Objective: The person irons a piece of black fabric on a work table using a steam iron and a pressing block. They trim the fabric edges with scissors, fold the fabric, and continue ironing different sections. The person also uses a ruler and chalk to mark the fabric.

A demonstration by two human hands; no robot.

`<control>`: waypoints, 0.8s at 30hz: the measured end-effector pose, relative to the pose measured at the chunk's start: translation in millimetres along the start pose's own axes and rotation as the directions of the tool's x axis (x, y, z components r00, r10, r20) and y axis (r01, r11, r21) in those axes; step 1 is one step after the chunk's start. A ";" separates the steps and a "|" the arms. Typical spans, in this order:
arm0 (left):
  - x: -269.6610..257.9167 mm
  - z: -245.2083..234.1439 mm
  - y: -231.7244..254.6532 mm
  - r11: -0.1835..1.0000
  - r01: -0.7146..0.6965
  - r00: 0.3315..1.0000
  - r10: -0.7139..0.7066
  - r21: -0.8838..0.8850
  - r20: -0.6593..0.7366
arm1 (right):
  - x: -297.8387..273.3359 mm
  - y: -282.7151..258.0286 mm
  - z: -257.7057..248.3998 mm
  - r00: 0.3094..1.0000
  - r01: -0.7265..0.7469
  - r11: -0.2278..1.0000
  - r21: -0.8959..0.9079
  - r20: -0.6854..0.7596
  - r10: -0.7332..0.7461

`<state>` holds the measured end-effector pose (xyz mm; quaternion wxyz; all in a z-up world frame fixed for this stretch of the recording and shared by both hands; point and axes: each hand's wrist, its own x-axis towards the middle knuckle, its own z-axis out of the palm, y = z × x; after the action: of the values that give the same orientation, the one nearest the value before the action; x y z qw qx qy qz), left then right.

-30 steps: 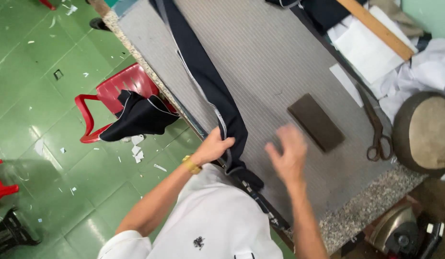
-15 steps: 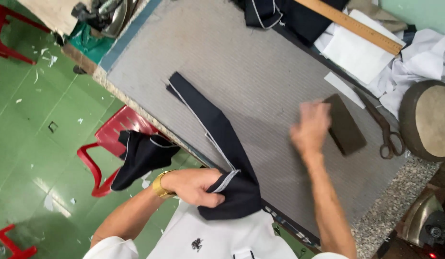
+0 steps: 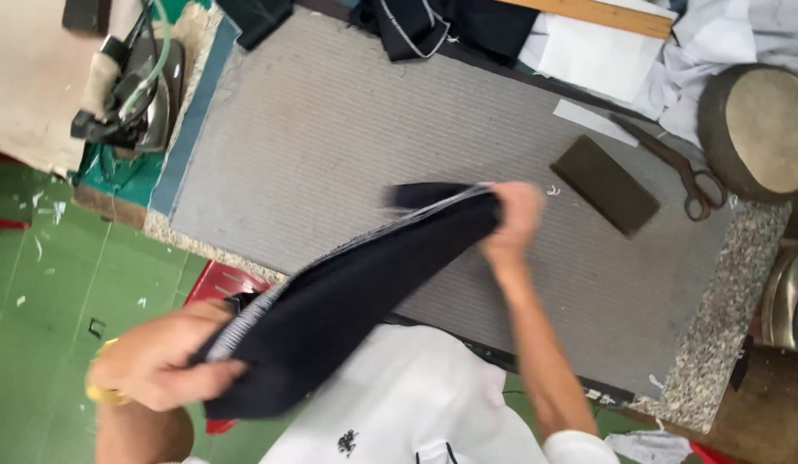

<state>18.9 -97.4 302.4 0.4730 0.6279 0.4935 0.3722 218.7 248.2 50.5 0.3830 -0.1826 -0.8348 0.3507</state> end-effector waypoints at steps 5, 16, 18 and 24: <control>-11.8 -44.1 -51.0 0.948 0.318 0.934 -0.316 -0.013 -0.165 | -12.0 10.8 -119.6 0.940 0.154 0.816 -0.557 -0.172 -0.295; 68.7 -162.1 -186.8 0.478 0.709 0.703 -0.543 0.519 -0.459 | 32.8 81.4 -173.9 0.986 0.158 0.613 -0.774 0.092 -0.137; 58.7 -140.9 -182.2 0.502 0.717 0.696 -0.475 0.484 -0.538 | 78.7 62.3 -165.8 0.972 0.198 0.588 -0.784 0.080 -0.220; 36.1 -51.2 -172.2 0.600 0.657 0.554 0.027 0.456 -0.832 | 129.1 -8.5 -102.6 0.939 0.328 0.703 -0.631 0.298 -0.171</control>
<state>-66.5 -39.5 151.0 -0.0158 0.4242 0.8645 0.2690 214.5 362.2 170.0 0.2419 -0.1537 -0.9580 -0.0119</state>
